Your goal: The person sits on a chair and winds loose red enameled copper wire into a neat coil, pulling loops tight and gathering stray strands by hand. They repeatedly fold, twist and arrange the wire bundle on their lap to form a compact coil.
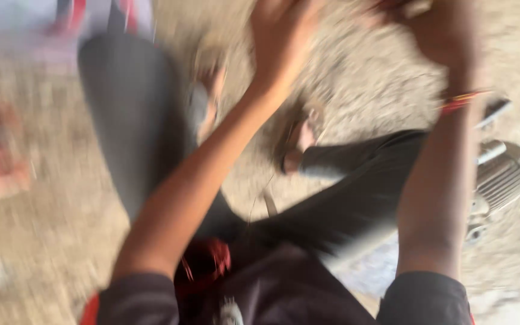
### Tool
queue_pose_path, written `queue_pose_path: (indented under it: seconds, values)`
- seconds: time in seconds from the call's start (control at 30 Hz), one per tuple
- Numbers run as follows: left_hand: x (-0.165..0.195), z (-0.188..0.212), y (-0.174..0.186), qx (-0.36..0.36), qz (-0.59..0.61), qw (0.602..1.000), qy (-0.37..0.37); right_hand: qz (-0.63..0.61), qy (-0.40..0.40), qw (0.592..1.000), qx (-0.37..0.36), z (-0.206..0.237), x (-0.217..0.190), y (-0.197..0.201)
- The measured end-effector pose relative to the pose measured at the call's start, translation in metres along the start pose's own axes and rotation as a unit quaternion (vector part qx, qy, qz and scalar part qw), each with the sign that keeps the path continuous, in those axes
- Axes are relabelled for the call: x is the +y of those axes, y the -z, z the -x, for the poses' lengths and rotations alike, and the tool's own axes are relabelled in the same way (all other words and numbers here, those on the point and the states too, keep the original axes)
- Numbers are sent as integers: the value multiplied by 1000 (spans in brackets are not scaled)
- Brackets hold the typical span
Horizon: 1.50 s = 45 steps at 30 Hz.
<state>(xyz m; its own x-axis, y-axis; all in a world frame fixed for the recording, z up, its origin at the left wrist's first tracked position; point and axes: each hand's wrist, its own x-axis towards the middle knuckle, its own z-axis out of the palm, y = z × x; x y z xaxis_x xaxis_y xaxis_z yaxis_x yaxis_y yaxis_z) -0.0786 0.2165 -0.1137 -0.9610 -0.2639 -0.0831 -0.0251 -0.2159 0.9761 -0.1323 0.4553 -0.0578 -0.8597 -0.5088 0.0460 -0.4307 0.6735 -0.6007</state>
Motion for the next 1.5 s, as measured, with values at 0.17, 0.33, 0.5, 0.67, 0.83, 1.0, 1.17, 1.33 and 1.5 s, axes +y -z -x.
queue_pose_path:
  seconds: [0.17,0.33,0.5,0.67,0.83,1.0,1.17,1.33,1.5]
  values:
    - [26,-8,-11,28,-23,999,30,-59,33,997,35,-16,-42,14]
    - [49,-3,-29,2,-76,996,-37,-93,8,994,58,-29,-55,19]
    - [57,3,-47,-116,-74,987,86,-88,18,986,138,-48,-60,10]
    - [55,-28,-52,-122,61,980,142,-16,-16,978,207,-60,-67,-5]
    - [44,-56,-59,-101,201,954,199,34,-19,976,212,-81,-73,-4]
    - [36,-64,-69,-58,374,906,188,23,-68,986,154,-82,-100,5]
    - [48,-68,-61,-39,468,873,135,39,-40,991,124,-76,-124,3]
    - [64,-69,-40,65,335,936,91,-5,57,993,105,-80,-131,2]
    - [57,-66,-21,63,302,942,136,0,65,995,73,-81,-125,8]
